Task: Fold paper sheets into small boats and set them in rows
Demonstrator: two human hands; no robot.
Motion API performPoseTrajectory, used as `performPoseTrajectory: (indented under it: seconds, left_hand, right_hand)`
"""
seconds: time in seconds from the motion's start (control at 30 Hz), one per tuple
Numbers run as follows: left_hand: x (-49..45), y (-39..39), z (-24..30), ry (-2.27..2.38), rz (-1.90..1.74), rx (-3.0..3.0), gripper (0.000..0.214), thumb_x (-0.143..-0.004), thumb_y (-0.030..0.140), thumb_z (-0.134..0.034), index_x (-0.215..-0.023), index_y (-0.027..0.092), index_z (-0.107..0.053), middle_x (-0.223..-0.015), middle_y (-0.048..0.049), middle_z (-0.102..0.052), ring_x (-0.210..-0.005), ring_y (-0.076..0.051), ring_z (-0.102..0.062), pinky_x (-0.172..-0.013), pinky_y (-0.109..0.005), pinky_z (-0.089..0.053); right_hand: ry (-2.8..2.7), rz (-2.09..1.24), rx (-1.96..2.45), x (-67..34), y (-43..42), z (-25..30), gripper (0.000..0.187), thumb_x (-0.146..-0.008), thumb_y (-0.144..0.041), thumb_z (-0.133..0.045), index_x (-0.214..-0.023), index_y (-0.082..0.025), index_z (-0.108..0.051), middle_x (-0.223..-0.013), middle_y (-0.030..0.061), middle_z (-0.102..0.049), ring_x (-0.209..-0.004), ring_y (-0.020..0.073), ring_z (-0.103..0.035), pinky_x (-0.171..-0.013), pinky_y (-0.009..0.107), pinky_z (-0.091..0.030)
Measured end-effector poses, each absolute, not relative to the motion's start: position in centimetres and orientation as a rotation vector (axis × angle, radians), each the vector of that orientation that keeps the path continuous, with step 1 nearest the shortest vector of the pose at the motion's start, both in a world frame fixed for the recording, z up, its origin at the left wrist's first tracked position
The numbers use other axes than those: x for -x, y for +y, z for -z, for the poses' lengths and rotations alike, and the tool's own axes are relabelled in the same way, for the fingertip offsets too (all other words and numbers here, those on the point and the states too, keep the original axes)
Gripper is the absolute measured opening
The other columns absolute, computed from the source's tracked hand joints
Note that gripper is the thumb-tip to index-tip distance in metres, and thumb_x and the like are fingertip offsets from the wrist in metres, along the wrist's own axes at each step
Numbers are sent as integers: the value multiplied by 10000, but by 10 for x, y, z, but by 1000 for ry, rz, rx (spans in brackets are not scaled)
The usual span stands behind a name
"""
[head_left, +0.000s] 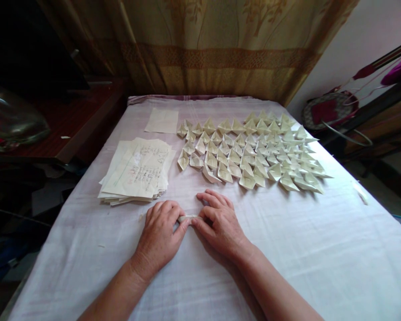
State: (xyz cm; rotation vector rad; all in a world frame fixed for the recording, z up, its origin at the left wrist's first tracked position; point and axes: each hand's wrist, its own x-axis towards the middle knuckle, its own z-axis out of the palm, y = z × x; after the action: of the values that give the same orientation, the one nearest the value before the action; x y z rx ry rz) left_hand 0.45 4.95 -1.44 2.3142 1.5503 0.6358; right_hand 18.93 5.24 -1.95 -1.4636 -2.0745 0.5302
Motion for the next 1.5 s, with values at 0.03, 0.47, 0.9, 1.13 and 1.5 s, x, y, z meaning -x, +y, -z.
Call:
performPoseTrajectory:
  seconds: [0.03, 0.47, 0.9, 1.13, 1.5]
  left_hand:
    - [-5, 49, 15, 1559, -637, -2305, 61, -862, 236, -631, -840, 230, -574, -925, -16, -636, -913, -229, -556, -817, -359, -401]
    - [-5, 52, 15, 1589, -601, -2230, 131, -824, 164, -657, -903, 242, -588, -992, -9, -646, -968, -237, -567, -834, -361, -404]
    - [-1, 56, 14, 1540, -549, -2235, 43, -841, 192, -654, -820, 229, -652, -1007, -17, -634, -993, -234, -571, -882, -370, -408]
    - [-2, 56, 15, 1555, -523, -2228, 51, -825, 205, -692, -828, 230, -648, -1029, -15, -637, -1017, -236, -567, -884, -370, -396]
    - [-1, 58, 17, 1553, -541, -2240, 45, -809, 203, -694, -819, 230, -660, -1022, -18, -644, -1007, -240, -576, -874, -377, -403]
  right_hand:
    - [-2075, -530, 1464, -189, 52, 19, 185, -822, -288, -726, -667, -218, -655, -1269, 70, -662, -1297, 303, -485, -1052, 501, -336]
    - [-2054, -535, 1482, -188, 52, 21, 120, -789, -236, -741, -856, -219, -643, -1293, 92, -645, -1311, 306, -477, -1065, 502, -324]
    - [-2121, -498, 1492, -188, 52, 21, 112, -815, -296, -744, -884, -230, -686, -1326, 87, -621, -1327, 304, -455, -1069, 503, -313]
    - [-2102, -538, 1557, -179, 52, 20, 213, -766, -327, -795, -879, -202, -665, -1352, 120, -590, -1351, 318, -427, -1096, 514, -289]
    - [-2158, -587, 1527, -201, 39, 17, 374, -851, -217, -625, -1225, -223, -638, -1476, 126, -489, -1413, 299, -370, -1133, 552, -276]
